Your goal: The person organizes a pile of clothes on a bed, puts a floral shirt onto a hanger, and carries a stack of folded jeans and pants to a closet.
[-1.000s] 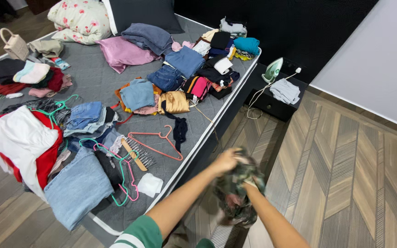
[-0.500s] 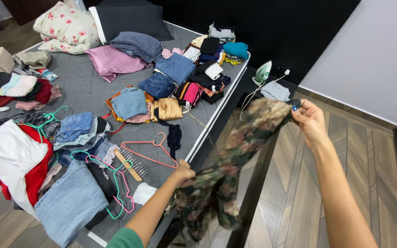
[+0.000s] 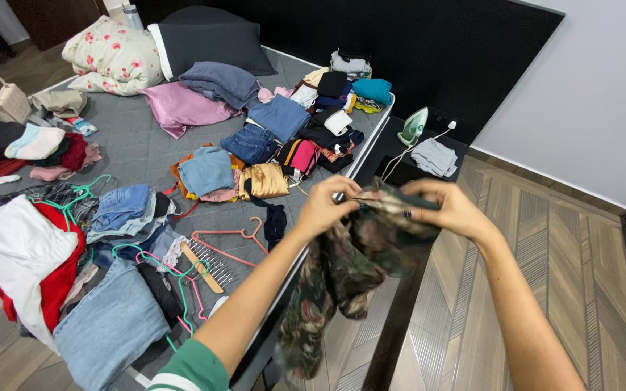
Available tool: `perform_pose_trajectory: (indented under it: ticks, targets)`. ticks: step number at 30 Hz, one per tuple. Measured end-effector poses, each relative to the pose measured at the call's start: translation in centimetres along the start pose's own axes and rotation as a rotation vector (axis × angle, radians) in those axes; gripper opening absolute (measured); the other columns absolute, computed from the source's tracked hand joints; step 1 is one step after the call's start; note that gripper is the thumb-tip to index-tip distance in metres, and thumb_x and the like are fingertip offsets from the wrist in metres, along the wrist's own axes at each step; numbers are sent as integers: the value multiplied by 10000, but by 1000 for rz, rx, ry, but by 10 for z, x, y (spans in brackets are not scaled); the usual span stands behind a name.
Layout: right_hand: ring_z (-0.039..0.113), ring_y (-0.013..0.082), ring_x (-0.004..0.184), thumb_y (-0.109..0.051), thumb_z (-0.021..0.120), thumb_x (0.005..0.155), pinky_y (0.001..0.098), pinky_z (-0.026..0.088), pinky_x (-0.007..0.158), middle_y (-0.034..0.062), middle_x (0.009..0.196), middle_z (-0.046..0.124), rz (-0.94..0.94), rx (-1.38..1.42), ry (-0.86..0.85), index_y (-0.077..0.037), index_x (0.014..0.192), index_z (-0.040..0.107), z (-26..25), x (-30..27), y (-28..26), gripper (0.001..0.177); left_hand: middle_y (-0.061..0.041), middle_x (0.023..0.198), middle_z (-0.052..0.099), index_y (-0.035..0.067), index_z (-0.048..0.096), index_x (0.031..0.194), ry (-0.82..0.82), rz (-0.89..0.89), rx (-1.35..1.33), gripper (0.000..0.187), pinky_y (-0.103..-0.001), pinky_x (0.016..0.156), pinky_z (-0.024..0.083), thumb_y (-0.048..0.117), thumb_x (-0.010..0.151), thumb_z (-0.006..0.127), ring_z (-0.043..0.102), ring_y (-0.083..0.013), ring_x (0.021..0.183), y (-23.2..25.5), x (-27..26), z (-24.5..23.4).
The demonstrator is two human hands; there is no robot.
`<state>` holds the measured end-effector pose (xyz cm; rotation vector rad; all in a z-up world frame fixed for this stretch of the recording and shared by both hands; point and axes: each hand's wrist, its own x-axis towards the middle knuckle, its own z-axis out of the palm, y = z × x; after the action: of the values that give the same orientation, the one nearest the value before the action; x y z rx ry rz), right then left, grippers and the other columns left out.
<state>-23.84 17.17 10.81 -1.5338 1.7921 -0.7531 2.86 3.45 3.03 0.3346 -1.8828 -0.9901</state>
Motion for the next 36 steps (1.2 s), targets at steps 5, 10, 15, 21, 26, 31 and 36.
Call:
perform_pose_trajectory:
  ticks: [5, 10, 15, 21, 26, 31, 36]
  targets:
    - [709, 148, 1010, -226, 813, 823, 339, 542, 935, 35, 1133, 770, -360, 215, -58, -60, 1070, 670, 7, -5, -1, 331, -54, 986, 706, 23, 570, 782, -104, -63, -188, 202, -296, 811, 533, 21, 730, 766, 650, -131, 950, 25, 22, -8]
    - [669, 126, 1014, -212, 827, 722, 296, 524, 933, 15, 1073, 727, -402, 238, -70, -102, 1176, 678, 31, -1, -21, 490, -38, 899, 676, 21, 631, 873, -126, -42, -216, 124, -262, 809, 518, -9, 805, 731, 623, -105, 894, 34, 34, 2]
    - [707, 183, 830, -148, 845, 766, 308, 594, 771, 64, 908, 785, -187, 240, -25, -10, 999, 780, 26, 11, 24, 278, -46, 1042, 681, 47, 773, 988, -5, 125, -132, 213, -298, 938, 506, -63, 828, 687, 646, -155, 1045, 25, 32, -22]
    - [701, 107, 780, -137, 639, 782, 287, 600, 671, -40, 951, 757, -109, 442, 151, -166, 1134, 725, 35, 16, 2, 363, -44, 1031, 615, 49, 797, 951, -125, 66, -195, 219, -316, 975, 475, -96, 814, 705, 601, -171, 1057, 25, 28, -6]
    - [676, 187, 863, -30, 753, 858, 316, 571, 794, 99, 980, 753, -251, 77, 58, -43, 1086, 765, 45, 11, -26, 229, -38, 1044, 629, 47, 763, 927, -288, 66, -176, 193, -320, 1014, 463, -92, 817, 689, 598, -168, 1097, 29, 33, -10]
    - [701, 206, 993, 53, 679, 835, 342, 573, 865, 112, 1088, 716, -345, -130, 369, 4, 1069, 713, 35, -9, -29, 241, -33, 1070, 659, 52, 746, 905, -398, 18, -196, 137, -322, 1010, 471, -62, 857, 688, 613, -167, 1100, 28, 33, -25]
    - [758, 234, 900, 7, 613, 831, 385, 665, 801, 109, 990, 763, -108, 410, -142, -16, 1053, 707, 88, 40, 31, 242, -39, 1076, 642, 46, 751, 917, -413, 37, -253, 145, -318, 1003, 468, -62, 841, 691, 612, -168, 1086, 34, 42, -2]
